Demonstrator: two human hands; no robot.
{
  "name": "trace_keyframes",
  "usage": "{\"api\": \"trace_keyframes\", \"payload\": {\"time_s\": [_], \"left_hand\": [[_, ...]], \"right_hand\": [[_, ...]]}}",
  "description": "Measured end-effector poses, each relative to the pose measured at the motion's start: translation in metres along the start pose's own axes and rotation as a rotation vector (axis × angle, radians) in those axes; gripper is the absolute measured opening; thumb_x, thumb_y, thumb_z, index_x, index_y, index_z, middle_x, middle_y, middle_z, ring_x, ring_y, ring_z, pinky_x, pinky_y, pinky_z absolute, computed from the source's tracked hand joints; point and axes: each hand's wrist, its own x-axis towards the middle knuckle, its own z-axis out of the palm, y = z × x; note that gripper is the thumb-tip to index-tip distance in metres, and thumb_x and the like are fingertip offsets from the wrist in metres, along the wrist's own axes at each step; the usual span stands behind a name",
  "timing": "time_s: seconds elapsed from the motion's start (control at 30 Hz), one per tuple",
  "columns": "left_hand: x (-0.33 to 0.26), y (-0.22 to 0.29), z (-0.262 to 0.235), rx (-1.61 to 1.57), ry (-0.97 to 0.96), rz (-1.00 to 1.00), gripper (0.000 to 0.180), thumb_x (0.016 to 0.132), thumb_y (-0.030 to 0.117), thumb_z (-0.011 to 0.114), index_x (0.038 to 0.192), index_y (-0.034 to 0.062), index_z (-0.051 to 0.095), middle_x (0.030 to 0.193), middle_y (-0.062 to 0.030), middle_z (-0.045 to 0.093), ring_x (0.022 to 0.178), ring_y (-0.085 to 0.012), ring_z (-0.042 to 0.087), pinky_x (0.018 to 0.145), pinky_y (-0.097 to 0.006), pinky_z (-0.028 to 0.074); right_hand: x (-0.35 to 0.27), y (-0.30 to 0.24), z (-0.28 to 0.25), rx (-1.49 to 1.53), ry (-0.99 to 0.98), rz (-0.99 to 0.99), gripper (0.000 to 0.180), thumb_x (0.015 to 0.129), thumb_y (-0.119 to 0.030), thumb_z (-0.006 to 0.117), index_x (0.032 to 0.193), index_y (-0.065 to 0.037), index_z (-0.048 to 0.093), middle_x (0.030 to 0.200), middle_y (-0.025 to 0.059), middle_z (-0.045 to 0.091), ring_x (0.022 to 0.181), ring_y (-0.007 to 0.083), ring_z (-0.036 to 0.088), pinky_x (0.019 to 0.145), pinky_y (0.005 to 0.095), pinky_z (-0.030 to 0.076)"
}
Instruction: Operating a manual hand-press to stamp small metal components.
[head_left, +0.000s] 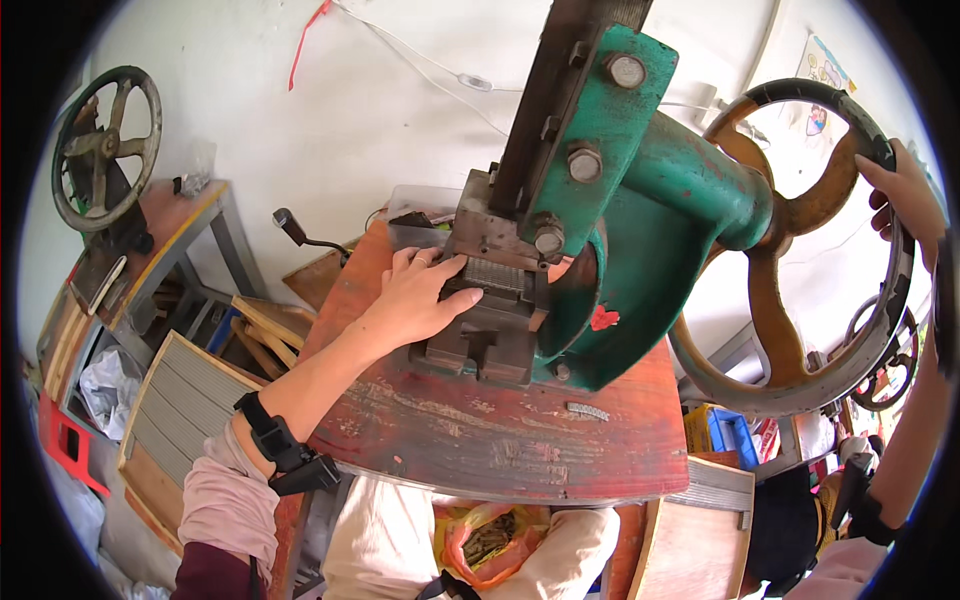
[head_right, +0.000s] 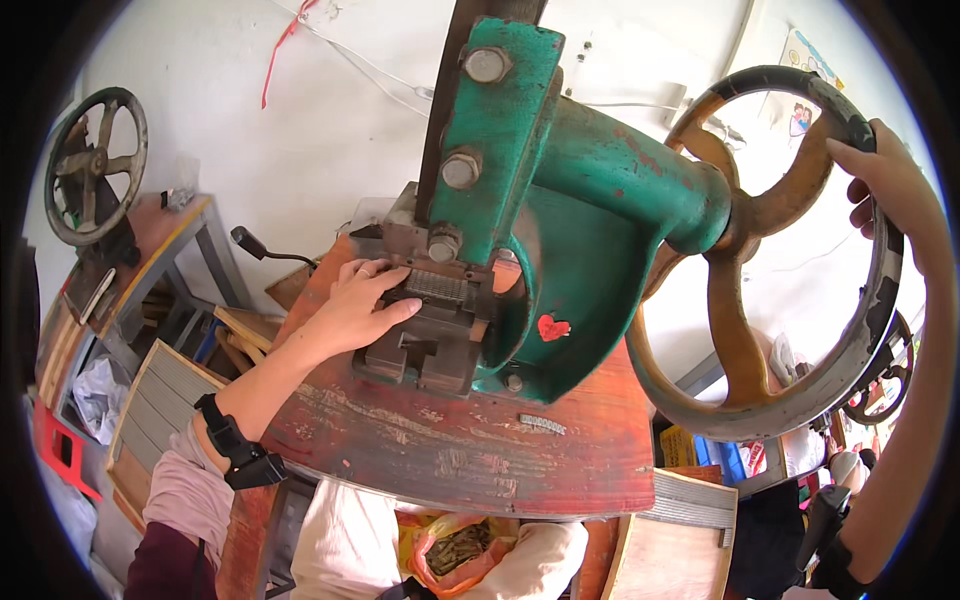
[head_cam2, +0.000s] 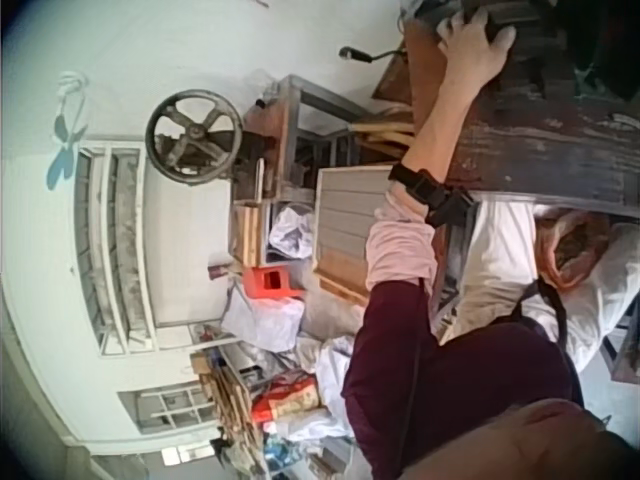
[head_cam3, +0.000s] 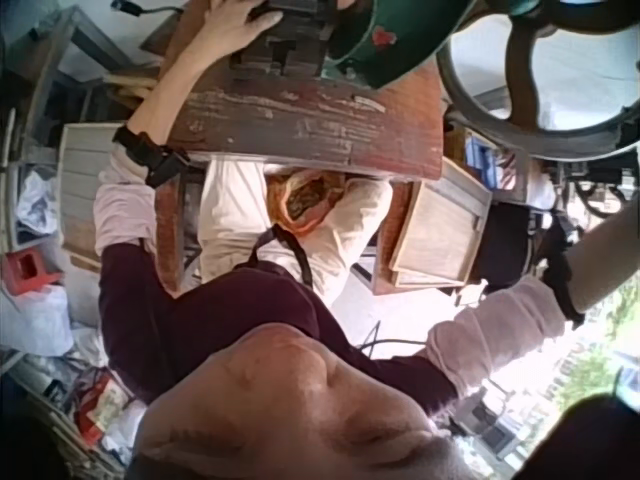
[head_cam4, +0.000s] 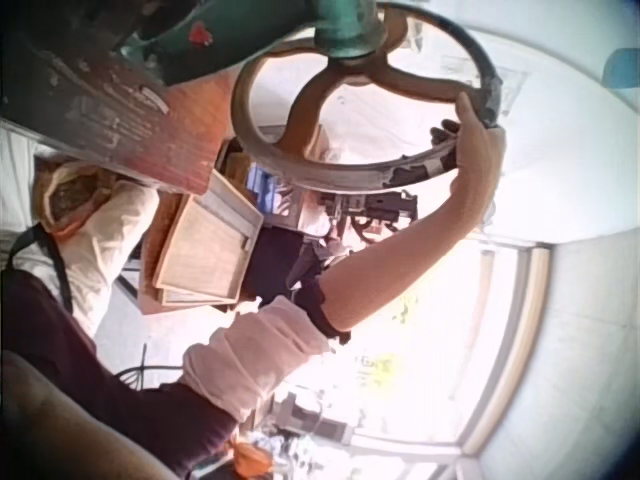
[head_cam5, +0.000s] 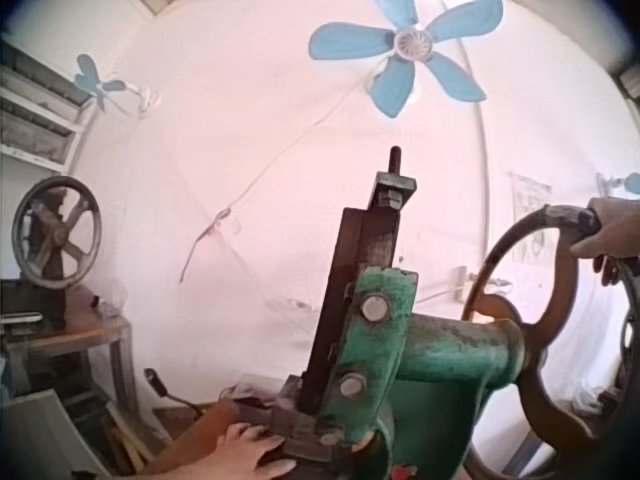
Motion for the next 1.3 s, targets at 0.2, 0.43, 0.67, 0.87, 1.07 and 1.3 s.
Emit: {"api": "trace_keyframes", "payload": {"time_s": [0.2, 0.43, 0.67, 0.87, 1.07, 1.3], "left_hand": [[-0.006, 0.011, 0.007, -0.637, 0.154, -0.293, 0.056, 0.079, 0.034, 0.072, 0.116, -0.0041, 0.055, 0.122, -0.0187, 0.054, 0.114, -0.0265, 0.05, 0.093, -0.039, 0.042], [-0.006, 0.002, 0.018, -1.257, -0.088, -0.36, 0.044, 0.077, 0.029, 0.075, 0.106, -0.0026, 0.062, 0.097, -0.0098, 0.066, 0.089, -0.0148, 0.06, 0.076, -0.03, 0.048], [-0.006, 0.003, 0.021, -1.238, 0.017, -0.299, 0.041, 0.077, 0.029, 0.076, 0.103, -0.0011, 0.063, 0.093, -0.0049, 0.064, 0.082, -0.011, 0.055, 0.072, -0.028, 0.045], [-0.007, 0.004, 0.018, -1.194, -0.058, -0.364, 0.047, 0.077, 0.033, 0.075, 0.106, -0.0012, 0.061, 0.098, -0.0064, 0.064, 0.09, -0.013, 0.057, 0.08, -0.029, 0.045], [-0.007, 0.007, 0.015, -1.232, -0.079, -0.397, 0.045, 0.077, 0.032, 0.074, 0.105, -0.0011, 0.062, 0.097, -0.0067, 0.065, 0.086, -0.0129, 0.059, 0.077, -0.028, 0.047], [-0.01, 0.006, 0.02, -1.211, -0.053, -0.361, 0.04, 0.078, 0.029, 0.074, 0.103, -0.0008, 0.063, 0.093, -0.0044, 0.064, 0.081, -0.0103, 0.055, 0.072, -0.027, 0.044]], "right_hand": [[0.032, 0.021, -0.01, 0.27, 0.006, -0.017, 0.039, 0.087, -0.046, 0.057, 0.082, -0.009, 0.046, 0.061, -0.0029, 0.042, 0.046, 0.0031, 0.044, 0.038, 0.0195, 0.038], [-0.132, -0.023, 0.109, 0.719, 0.712, 0.249, 0.026, 0.086, -0.017, 0.065, 0.095, -0.001, 0.046, 0.076, 0.0062, 0.052, 0.064, 0.0118, 0.05, 0.056, 0.0257, 0.043], [-0.177, 0.073, 0.212, 0.917, 0.511, 0.01, 0.04, 0.088, -0.014, 0.063, 0.118, 0.004, 0.043, 0.094, 0.0097, 0.059, 0.076, 0.0133, 0.06, 0.071, 0.0265, 0.051], [-0.079, 0.077, 0.066, 0.63, 0.304, -0.119, 0.038, 0.086, -0.042, 0.062, 0.067, -0.011, 0.051, 0.048, -0.001, 0.038, 0.044, 0.007, 0.041, 0.047, 0.0213, 0.032], [-0.049, 0.02, 0.018, 0.736, 0.229, -0.032, 0.032, 0.085, -0.026, 0.068, 0.069, -0.002, 0.055, 0.056, 0.0019, 0.046, 0.046, 0.0105, 0.041, 0.044, 0.0245, 0.035], [-0.17, 0.001, 0.212, 0.968, 1.016, 0.268, 0.032, 0.089, -0.028, 0.062, 0.102, 0.001, 0.058, 0.069, 0.0034, 0.054, 0.06, 0.0114, 0.048, 0.062, 0.0251, 0.042]]}}
